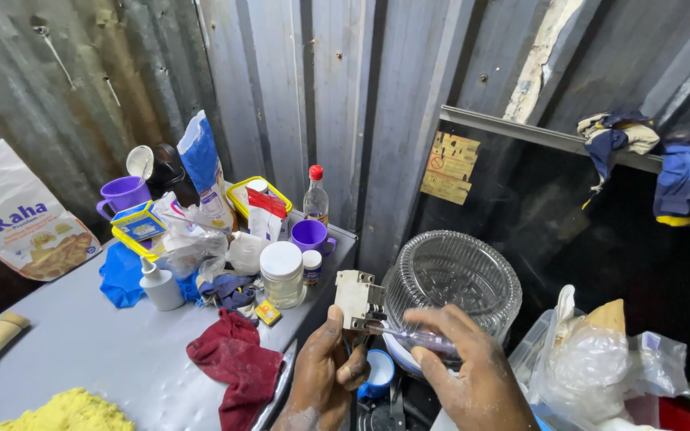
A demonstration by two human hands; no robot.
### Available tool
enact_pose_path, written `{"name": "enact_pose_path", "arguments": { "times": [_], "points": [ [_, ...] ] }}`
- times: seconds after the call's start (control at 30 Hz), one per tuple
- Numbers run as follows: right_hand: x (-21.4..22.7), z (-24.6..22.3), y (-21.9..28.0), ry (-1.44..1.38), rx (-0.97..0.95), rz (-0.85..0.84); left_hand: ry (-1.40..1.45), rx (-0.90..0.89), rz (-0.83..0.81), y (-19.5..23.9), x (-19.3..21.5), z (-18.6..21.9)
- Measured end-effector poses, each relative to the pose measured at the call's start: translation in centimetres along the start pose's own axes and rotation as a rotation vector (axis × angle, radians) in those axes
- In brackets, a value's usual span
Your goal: The person is repairing a small electrical component using a screwdriver, following a brief moment of kneading dough.
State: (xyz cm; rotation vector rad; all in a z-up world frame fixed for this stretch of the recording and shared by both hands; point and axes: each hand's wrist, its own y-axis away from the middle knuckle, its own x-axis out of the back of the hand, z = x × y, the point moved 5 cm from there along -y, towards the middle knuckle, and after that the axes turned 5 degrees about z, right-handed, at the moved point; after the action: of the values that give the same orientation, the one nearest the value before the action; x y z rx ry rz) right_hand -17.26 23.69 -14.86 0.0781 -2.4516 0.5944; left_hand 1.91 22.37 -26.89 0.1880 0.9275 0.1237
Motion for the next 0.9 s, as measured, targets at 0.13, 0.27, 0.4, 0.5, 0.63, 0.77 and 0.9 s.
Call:
{"name": "enact_pose_path", "arguments": {
  "times": [0.13,0.27,0.4,0.5,0.63,0.77,0.9],
  "points": [
    [1.0,0.3,-0.3,0.324,-0.300,0.046,-0.010,-0.009,-0.016,0.2,-0.9,-0.3],
    [1.8,0.5,0.1,0.108,-0.285,0.129,-0.022,0.021,-0.007,0.9,-2.4,-0.6],
    [2.0,2.1,0.5,-0.023,-0.131,0.125,-0.074,0.032,-0.039,1.3,-3.5,-0.6],
    [2.3,1.9,0.7,-0.050,-0.078,0.120,-0.088,0.040,-0.048,1.2,-3.5,-1.3],
    [2.9,1.7,0.7,-0.051,-0.118,0.113,-0.137,0.063,-0.057,1.1,-3.6,-1.8],
    [3.5,2.1,0.9,0.219,-0.450,0.018,-0.138,0.050,-0.053,1.1,-3.5,-1.9],
    [3.5,3.4,1.3,0.164,-0.326,0.057,-0.135,0.036,0.023,1.2,-3.8,-2.3]
  ]
}}
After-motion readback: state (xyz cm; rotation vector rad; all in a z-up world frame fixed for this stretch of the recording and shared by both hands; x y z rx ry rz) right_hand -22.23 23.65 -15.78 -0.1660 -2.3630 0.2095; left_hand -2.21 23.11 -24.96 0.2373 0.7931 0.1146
